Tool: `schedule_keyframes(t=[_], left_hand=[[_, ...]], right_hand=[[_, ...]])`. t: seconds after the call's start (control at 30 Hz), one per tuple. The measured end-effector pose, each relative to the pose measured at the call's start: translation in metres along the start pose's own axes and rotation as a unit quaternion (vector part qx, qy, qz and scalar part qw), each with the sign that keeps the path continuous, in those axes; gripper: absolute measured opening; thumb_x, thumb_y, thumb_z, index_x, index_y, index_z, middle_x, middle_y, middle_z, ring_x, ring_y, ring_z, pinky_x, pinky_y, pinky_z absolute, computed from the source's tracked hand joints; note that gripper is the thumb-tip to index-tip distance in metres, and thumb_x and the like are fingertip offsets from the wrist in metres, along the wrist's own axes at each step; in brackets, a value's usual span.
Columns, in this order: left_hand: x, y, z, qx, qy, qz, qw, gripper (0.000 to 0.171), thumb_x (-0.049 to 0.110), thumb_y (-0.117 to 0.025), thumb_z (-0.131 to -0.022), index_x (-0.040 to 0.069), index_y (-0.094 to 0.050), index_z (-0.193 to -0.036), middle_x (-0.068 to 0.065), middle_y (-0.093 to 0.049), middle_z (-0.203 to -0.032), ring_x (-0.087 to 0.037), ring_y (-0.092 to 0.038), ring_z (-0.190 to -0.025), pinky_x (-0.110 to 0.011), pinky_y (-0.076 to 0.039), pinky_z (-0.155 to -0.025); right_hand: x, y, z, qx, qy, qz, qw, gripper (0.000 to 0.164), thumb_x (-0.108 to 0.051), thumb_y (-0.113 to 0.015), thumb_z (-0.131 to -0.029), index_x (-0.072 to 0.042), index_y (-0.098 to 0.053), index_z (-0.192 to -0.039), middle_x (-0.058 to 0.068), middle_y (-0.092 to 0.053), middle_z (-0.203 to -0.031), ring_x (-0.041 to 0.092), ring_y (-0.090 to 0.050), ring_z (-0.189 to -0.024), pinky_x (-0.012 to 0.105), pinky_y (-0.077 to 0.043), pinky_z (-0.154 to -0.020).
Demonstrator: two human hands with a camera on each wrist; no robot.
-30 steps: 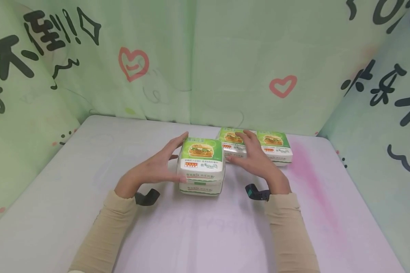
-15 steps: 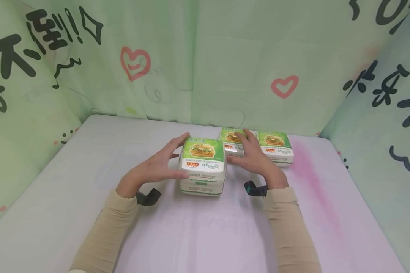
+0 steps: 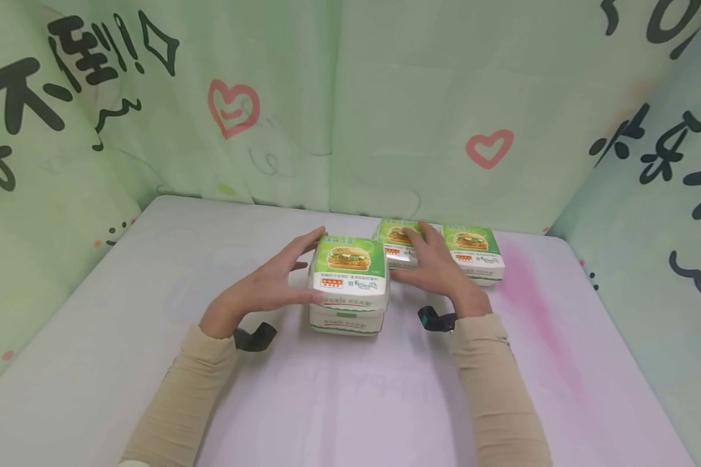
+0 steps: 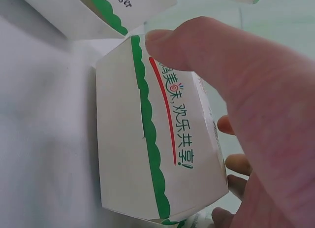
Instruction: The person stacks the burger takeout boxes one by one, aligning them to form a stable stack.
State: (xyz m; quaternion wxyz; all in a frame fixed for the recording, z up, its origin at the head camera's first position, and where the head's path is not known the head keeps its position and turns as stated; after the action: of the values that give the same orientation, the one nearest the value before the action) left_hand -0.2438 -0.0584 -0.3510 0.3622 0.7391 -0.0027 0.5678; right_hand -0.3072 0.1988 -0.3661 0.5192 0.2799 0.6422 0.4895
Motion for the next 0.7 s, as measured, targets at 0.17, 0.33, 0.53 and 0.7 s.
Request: schedule_keyframes(t=[0.17, 0.33, 0.53, 0.7], left_hand=[[0.0004, 0.0, 0.0003, -0.001, 0.001, -0.002, 1.0, 0.107, 0.047, -0.078, -0.08, 0.031, -0.009, -0.16, 0.007, -0.021, -0.162, -0.016, -0.026, -0.148, -0.051, -0.027, -0.12], [-0.0006, -0.0007, -0.0001, -0.002, 0.002, -0.001, 1.0, 0.107, 0.048, -0.078, -0.079, 0.032, -0.008, -0.159, 0.007, -0.021, -0.162, -0.015, -0.026, -0.148, -0.052, -0.027, -0.12], [-0.0019, -0.0012, -0.0004, -0.002, 0.002, -0.001, 1.0, 0.107, 0.048, -0.078, -0.079, 0.032, -0.009, -0.159, 0.007, -0.022, -0.161, -0.015, -0.026, -0.148, -0.051, -0.027, -0.12], [-0.0018, -0.001, -0.0002, -0.002, 0.0, -0.004, 1.0, 0.107, 0.046, -0.079, -0.079, 0.031, -0.009, -0.159, 0.007, -0.022, -0.162, -0.014, -0.027, -0.148, -0.05, -0.028, -0.12]], right_hand=[[0.004, 0.0, -0.0026, -0.017, -0.006, 0.007, 1.0, 0.09, -0.032, -0.07, -0.085, -0.005, -0.022, -0.156, 0.028, -0.003, -0.163, 0.051, -0.007, -0.149, 0.07, -0.023, -0.114], [0.0044, 0.0006, -0.0032, -0.026, -0.012, 0.01, 1.0, 0.092, -0.035, -0.07, -0.085, -0.005, -0.021, -0.157, 0.028, -0.004, -0.163, 0.051, -0.007, -0.149, 0.07, -0.022, -0.114], [0.0042, 0.0031, -0.0037, -0.017, -0.009, 0.026, 0.999, 0.091, -0.034, -0.072, -0.083, -0.005, -0.025, -0.155, 0.03, -0.011, -0.16, 0.051, -0.014, -0.147, 0.069, -0.026, -0.113], [0.0037, 0.004, -0.0051, -0.016, -0.007, 0.032, 0.999, 0.091, -0.033, -0.074, -0.082, -0.005, -0.027, -0.154, 0.032, -0.014, -0.158, 0.051, -0.016, -0.145, 0.067, -0.027, -0.114]])
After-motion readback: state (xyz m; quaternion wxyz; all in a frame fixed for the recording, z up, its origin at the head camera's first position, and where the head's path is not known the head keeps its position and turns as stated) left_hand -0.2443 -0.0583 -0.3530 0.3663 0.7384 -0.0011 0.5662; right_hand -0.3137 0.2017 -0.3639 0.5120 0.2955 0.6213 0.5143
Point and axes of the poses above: each hand's wrist, its own z-axis away from the middle knuckle, its own y-axis out of the back of the hand, x = y × z, the point moved 7 cm from there along -z, towards the middle knuckle
